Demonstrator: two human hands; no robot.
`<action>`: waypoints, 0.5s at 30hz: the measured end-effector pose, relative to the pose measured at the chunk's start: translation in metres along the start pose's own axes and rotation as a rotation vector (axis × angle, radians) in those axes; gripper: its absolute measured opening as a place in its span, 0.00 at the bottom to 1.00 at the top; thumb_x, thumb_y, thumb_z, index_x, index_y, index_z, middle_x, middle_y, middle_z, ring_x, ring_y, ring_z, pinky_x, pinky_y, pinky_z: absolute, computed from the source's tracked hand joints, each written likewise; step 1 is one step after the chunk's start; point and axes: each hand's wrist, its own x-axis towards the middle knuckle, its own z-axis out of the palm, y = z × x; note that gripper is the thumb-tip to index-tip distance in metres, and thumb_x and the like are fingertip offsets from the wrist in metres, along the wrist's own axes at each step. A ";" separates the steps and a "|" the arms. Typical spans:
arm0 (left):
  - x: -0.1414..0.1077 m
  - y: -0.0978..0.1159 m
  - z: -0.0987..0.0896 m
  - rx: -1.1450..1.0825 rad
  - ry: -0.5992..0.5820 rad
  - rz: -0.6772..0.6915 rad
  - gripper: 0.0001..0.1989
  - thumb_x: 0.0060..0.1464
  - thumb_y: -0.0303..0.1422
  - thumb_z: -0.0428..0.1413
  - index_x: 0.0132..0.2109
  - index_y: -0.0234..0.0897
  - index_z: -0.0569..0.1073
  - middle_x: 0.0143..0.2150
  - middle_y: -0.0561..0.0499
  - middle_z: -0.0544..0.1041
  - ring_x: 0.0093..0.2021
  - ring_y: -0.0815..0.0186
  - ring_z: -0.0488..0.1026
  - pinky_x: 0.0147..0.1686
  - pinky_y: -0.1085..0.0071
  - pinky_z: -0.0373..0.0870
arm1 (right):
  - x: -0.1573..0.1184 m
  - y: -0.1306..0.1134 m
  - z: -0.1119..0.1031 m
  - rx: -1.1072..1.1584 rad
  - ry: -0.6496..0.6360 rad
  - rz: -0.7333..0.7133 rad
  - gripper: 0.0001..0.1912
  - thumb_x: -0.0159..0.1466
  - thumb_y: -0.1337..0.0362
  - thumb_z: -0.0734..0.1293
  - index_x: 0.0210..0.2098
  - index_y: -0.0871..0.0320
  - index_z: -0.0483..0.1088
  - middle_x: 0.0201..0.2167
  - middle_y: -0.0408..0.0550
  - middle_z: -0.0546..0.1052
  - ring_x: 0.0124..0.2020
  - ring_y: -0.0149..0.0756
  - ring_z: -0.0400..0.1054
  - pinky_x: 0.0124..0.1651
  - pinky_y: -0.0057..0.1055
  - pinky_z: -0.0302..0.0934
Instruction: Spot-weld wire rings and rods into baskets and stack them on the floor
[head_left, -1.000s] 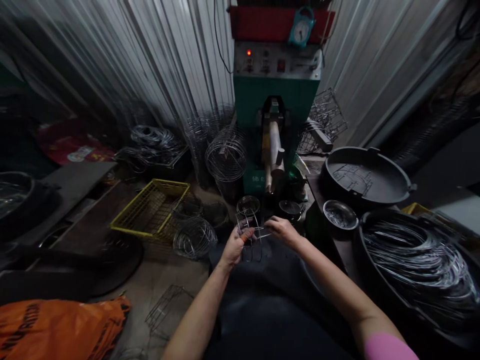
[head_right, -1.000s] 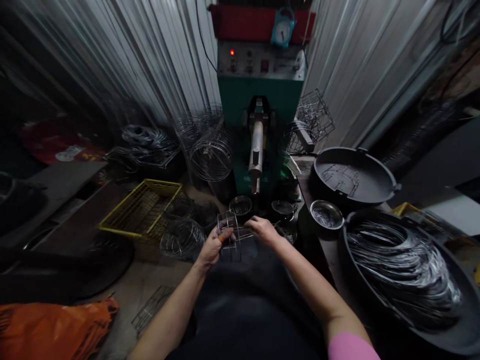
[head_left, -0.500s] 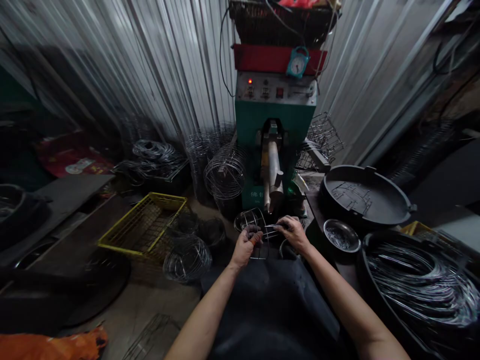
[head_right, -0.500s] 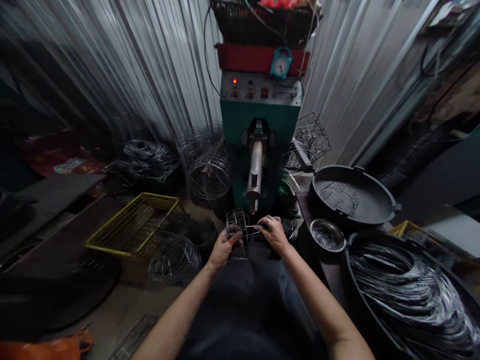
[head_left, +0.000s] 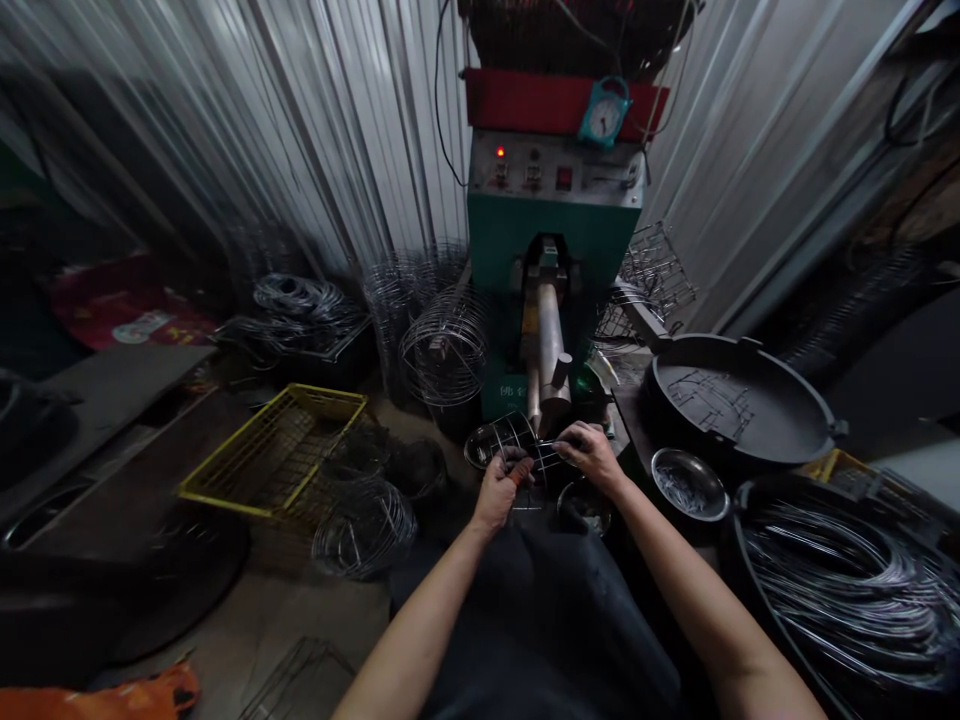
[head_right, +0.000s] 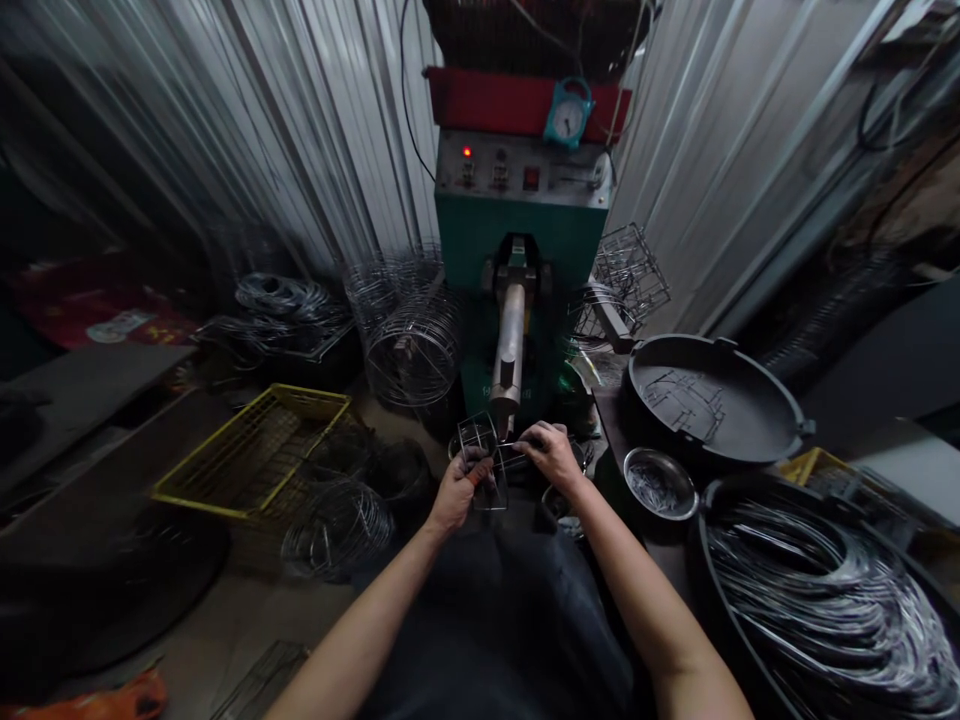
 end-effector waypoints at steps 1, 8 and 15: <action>0.001 -0.001 0.001 -0.008 0.002 -0.008 0.16 0.41 0.39 0.59 0.35 0.36 0.65 0.19 0.58 0.68 0.19 0.74 0.65 0.22 0.77 0.59 | 0.001 0.001 -0.001 -0.001 0.000 -0.001 0.12 0.58 0.56 0.62 0.25 0.57 0.68 0.26 0.44 0.72 0.30 0.33 0.65 0.39 0.33 0.51; 0.004 -0.002 0.003 -0.056 0.008 -0.048 0.17 0.40 0.39 0.60 0.35 0.36 0.64 0.20 0.58 0.68 0.19 0.74 0.65 0.21 0.77 0.59 | 0.006 0.005 -0.002 -0.001 -0.006 -0.007 0.12 0.58 0.56 0.62 0.25 0.57 0.68 0.26 0.45 0.73 0.30 0.33 0.66 0.40 0.33 0.52; 0.005 0.002 0.006 -0.051 0.036 -0.077 0.18 0.37 0.39 0.61 0.35 0.37 0.65 0.19 0.58 0.68 0.19 0.73 0.65 0.18 0.79 0.57 | 0.008 0.008 -0.002 -0.002 -0.020 0.021 0.12 0.58 0.56 0.63 0.25 0.56 0.69 0.27 0.45 0.73 0.31 0.33 0.66 0.39 0.33 0.54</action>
